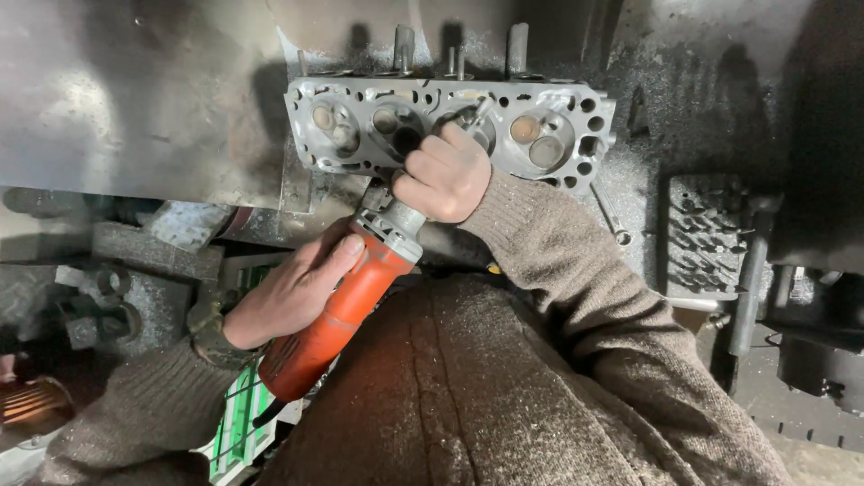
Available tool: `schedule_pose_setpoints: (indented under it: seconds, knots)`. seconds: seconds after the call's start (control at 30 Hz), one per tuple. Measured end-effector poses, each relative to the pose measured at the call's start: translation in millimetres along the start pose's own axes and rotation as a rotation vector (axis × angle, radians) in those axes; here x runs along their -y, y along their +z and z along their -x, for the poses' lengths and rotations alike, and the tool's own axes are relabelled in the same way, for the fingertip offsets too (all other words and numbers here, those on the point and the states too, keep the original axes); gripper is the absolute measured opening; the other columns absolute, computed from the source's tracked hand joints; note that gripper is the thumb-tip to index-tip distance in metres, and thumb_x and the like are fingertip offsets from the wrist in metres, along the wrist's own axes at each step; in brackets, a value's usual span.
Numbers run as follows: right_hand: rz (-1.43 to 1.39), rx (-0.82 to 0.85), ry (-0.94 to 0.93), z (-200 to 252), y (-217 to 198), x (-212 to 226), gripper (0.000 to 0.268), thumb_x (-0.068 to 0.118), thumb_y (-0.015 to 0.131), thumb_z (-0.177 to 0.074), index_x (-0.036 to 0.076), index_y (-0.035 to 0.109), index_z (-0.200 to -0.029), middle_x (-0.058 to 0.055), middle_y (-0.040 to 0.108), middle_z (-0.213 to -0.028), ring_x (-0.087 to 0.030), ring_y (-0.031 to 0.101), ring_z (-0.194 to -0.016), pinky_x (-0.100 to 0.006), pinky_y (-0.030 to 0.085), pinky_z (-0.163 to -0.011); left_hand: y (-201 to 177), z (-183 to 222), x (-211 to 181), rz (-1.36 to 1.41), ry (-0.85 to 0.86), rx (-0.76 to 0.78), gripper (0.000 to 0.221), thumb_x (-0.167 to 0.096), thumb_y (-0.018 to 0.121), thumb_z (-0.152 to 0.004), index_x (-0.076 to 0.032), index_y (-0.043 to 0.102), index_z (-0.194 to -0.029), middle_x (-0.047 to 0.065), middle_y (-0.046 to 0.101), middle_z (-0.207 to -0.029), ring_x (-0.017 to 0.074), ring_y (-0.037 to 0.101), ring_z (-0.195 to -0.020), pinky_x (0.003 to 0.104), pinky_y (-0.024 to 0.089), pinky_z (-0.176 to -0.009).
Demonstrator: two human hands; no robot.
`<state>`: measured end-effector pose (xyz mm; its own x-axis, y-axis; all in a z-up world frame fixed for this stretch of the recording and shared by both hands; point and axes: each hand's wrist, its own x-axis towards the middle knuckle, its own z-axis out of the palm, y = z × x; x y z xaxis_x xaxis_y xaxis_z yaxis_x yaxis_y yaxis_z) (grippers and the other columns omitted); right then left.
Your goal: Polishing and porting the intake and exhaust areas of an engine cylinder head using a die grinder.
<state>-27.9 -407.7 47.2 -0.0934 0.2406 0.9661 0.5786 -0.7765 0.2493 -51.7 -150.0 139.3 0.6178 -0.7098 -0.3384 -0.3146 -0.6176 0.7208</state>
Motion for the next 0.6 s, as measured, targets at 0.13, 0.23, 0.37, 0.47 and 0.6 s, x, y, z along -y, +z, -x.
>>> schedule_pose_setpoints:
  seconds: [0.13, 0.23, 0.37, 0.47, 0.6]
  knots:
    - [-0.023, 0.001, 0.011, -5.3, -1.6, -0.8, 0.048, 0.010, 0.046, -0.111, 0.015, 0.051, -0.064, -0.001, 0.034, -0.066, -0.020, 0.037, -0.053, -0.034, 0.030, -0.052, 6.2, 3.7, -1.5, 0.017, -0.035, -0.022, 0.038, -0.039, 0.038, -0.115, -0.010, 0.064, -0.119, 0.013, 0.069, -0.095, 0.0260, 0.066, -0.096, 0.053, 0.053, -0.098]
    - [-0.042, -0.018, 0.004, -6.4, -1.2, -0.5, 0.046, 0.006, 0.049, -0.109, 0.015, 0.050, -0.063, 0.000, 0.032, -0.067, -0.019, 0.036, -0.053, -0.034, 0.030, -0.053, 11.7, 5.5, -2.4, 0.013, -0.072, -0.038, 0.037, -0.040, 0.039, -0.115, -0.013, 0.063, -0.112, 0.011, 0.067, -0.092, 0.0261, 0.066, -0.097, 0.051, 0.053, -0.099]
    - [-0.052, -0.004, 0.000, -6.8, -2.7, 0.2, 0.044, 0.005, 0.050, -0.107, 0.016, 0.050, -0.064, 0.000, 0.033, -0.068, -0.019, 0.036, -0.054, -0.034, 0.030, -0.053, 18.1, 7.5, -6.6, 0.002, -0.122, -0.070, 0.041, -0.044, 0.039, -0.114, -0.013, 0.065, -0.106, 0.015, 0.070, -0.090, 0.0301, 0.069, -0.096, 0.053, 0.053, -0.099]
    - [-0.083, -0.012, -0.010, -8.3, -1.8, -0.5, 0.043, 0.004, 0.053, -0.106, 0.016, 0.050, -0.065, -0.001, 0.033, -0.068, -0.020, 0.036, -0.054, -0.034, 0.031, -0.054, 25.2, 10.4, 1.1, 0.007, -0.156, -0.109, 0.046, -0.046, 0.038, -0.115, -0.013, 0.066, -0.099, 0.013, 0.070, -0.087, 0.0289, 0.067, -0.094, 0.052, 0.052, -0.097]
    - [-0.142, 0.020, -0.014, -6.4, 0.8, -0.1, 0.043, 0.009, 0.048, -0.110, 0.016, 0.052, -0.068, -0.002, 0.038, -0.070, -0.021, 0.041, -0.057, -0.033, 0.034, -0.057, 33.5, 15.2, 1.2, 0.060, -0.059, -0.155, 0.046, -0.043, 0.038, -0.116, -0.011, 0.060, -0.091, 0.011, 0.064, -0.083, 0.0261, 0.060, -0.090, 0.051, 0.052, -0.092]
